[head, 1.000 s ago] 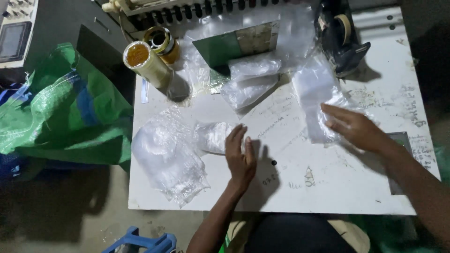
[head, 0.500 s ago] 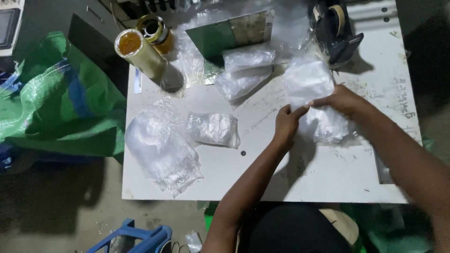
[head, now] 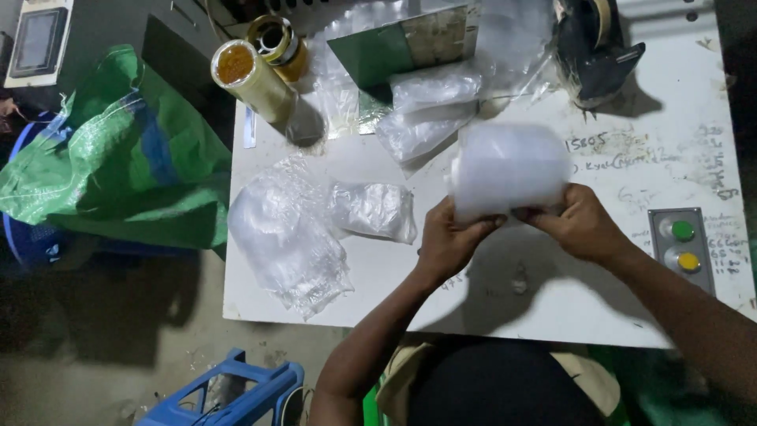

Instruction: The person packs small plastic bags into larger plastic bundles by hand at a workstation, placing finished packs onto a table.

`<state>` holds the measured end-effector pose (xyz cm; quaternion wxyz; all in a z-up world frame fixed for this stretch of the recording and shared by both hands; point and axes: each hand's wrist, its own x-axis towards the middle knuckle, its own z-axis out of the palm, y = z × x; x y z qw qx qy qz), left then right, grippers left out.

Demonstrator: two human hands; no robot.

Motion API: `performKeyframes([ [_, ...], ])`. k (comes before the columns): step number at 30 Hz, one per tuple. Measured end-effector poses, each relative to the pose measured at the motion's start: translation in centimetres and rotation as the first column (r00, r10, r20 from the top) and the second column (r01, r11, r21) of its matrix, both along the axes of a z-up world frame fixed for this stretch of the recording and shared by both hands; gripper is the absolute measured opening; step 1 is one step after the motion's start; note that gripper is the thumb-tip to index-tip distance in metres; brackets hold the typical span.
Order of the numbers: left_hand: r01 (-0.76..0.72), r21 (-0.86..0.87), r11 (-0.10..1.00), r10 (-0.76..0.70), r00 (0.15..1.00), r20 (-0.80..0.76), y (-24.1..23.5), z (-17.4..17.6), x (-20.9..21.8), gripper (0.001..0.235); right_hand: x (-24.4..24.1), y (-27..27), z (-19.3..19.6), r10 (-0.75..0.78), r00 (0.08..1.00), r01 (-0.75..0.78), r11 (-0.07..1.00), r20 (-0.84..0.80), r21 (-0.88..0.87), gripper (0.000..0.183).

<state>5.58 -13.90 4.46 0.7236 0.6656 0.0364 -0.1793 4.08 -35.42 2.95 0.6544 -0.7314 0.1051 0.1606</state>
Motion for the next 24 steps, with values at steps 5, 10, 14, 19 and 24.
performKeyframes([
  [5,-0.069,0.403,0.913,-0.324,0.478,0.816,2.8,-2.9,-0.5,0.005,-0.9,0.9,-1.3,0.513,0.472,-0.202,0.854,0.717,-0.479,0.061],
  [10,0.037,0.449,0.893,-0.400,0.522,0.753,4.3,-8.1,-3.3,0.005,-5.1,1.6,-8.7,0.446,0.613,-0.288,0.895,0.652,-0.341,0.041],
  [14,0.164,0.407,0.899,-0.308,0.896,0.320,5.6,-10.4,-4.9,0.044,-8.1,3.3,-5.6,-0.139,0.990,0.137,0.960,0.006,-0.243,0.035],
  [19,0.177,0.314,0.933,-0.191,0.982,0.015,4.5,-3.2,-2.7,0.067,-6.2,4.7,-4.9,0.334,0.566,0.208,0.827,0.754,-0.522,0.094],
  [24,0.218,0.256,0.942,-0.202,0.975,-0.088,4.3,-4.8,-2.0,0.082,-4.7,4.9,-6.1,0.598,0.515,0.057,0.691,0.614,-0.721,0.061],
])
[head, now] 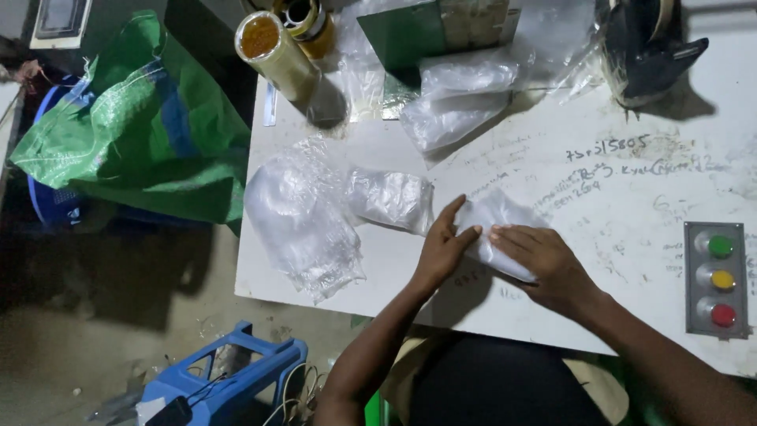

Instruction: The person packs small plastic bags into larger plastic bundles by hand at a workstation, placing finished packs onto a table.

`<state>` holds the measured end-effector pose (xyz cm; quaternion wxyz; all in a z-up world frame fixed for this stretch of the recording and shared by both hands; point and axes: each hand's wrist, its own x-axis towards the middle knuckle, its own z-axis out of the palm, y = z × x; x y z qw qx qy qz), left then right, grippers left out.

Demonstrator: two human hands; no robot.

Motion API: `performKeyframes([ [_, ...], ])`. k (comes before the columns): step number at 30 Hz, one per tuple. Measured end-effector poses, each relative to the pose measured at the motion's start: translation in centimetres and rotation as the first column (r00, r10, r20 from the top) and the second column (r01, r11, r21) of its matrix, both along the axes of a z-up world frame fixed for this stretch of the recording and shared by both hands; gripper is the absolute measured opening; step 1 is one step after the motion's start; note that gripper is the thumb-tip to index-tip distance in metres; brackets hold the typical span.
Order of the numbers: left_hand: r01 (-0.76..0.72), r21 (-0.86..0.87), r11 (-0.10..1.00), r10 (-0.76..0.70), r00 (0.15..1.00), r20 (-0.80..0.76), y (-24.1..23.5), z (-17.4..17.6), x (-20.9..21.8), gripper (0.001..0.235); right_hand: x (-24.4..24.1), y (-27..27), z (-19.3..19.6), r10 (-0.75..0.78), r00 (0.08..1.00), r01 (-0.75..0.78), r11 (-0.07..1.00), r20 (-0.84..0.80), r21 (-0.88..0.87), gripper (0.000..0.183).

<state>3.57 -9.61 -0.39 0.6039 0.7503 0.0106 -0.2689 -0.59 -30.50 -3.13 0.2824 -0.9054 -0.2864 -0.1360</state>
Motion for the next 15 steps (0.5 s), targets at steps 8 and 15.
performKeyframes([
  [8,-0.694,-0.422,0.582,0.514,0.717,-0.470,-2.5,-0.2,-6.1,0.093,0.2,2.4,4.3,-0.131,0.573,0.674,0.637,-0.809,0.374,0.044],
  [15,-0.697,-0.507,0.507,0.533,0.716,-0.451,-2.6,-0.3,-4.9,0.039,-2.2,6.0,8.6,-0.119,0.393,0.816,0.502,-0.912,0.286,0.056],
])
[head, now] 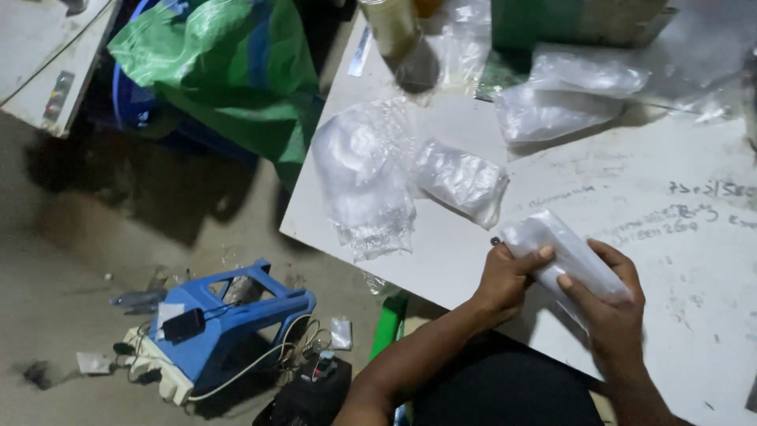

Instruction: The person packs small plastic bags into larger plastic bundles by hand at a workstation, placing finished packs onto a table.

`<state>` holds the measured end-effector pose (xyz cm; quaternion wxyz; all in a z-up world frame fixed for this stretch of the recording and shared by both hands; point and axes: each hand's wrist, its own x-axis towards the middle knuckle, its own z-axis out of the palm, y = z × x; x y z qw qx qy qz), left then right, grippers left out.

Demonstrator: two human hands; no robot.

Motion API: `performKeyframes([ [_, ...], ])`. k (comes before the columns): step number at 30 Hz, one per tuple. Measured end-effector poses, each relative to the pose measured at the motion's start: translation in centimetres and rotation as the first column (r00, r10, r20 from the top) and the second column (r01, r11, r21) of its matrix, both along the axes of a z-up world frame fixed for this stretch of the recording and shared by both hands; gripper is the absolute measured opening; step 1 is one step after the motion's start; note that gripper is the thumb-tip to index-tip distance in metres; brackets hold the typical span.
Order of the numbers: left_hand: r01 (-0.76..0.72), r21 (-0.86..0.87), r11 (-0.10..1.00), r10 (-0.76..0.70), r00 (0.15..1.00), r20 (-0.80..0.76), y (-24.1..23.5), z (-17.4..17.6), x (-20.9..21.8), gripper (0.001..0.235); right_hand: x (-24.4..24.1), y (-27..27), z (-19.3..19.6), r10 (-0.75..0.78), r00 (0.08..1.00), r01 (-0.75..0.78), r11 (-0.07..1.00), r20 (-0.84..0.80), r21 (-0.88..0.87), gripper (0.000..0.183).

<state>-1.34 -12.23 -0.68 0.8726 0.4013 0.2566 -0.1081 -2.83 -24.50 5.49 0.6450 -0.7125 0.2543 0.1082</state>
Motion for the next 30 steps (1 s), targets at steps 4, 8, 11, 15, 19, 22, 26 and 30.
performKeyframes([
  [4,0.170,0.058,0.984,-0.179,0.958,0.225,2.4,-0.2,-0.4,0.021,-1.1,0.5,-2.8,-0.044,0.999,0.049,0.965,-0.027,0.257,0.054],
  [8,-0.028,0.552,0.833,-0.192,0.922,0.337,9.8,1.1,1.8,0.048,-1.5,0.6,-1.6,0.112,0.984,-0.124,0.989,0.139,0.085,0.041],
  [11,-0.473,0.698,0.537,0.246,0.880,0.406,17.5,2.0,3.5,0.019,-0.5,1.1,0.9,-0.026,0.996,0.026,1.000,0.089,0.001,0.043],
  [15,-0.493,0.822,0.286,0.371,0.847,0.380,24.1,1.3,3.5,0.016,-0.6,-0.1,-0.1,-0.035,0.988,0.046,0.996,0.152,-0.074,0.046],
  [19,-0.171,0.982,0.080,0.149,0.976,0.158,25.6,-0.2,3.2,0.010,-1.1,-1.1,-1.4,-0.043,0.992,0.055,0.994,0.118,-0.094,0.038],
  [22,-0.379,0.877,-0.294,-0.163,0.924,0.345,22.6,1.0,3.1,0.006,-1.3,-1.5,0.0,-0.074,0.997,0.075,0.993,0.012,-0.091,0.040],
  [26,-0.452,0.889,0.073,-0.424,0.793,0.438,12.7,3.3,2.3,0.017,-2.4,-6.0,-6.0,-0.176,0.970,0.192,0.977,0.166,-0.088,0.040],
  [30,0.101,0.733,0.672,-0.549,0.733,0.403,4.0,1.1,2.5,0.029,-2.9,-11.0,-5.5,-0.255,0.927,0.340,0.881,0.274,-0.330,0.044],
])
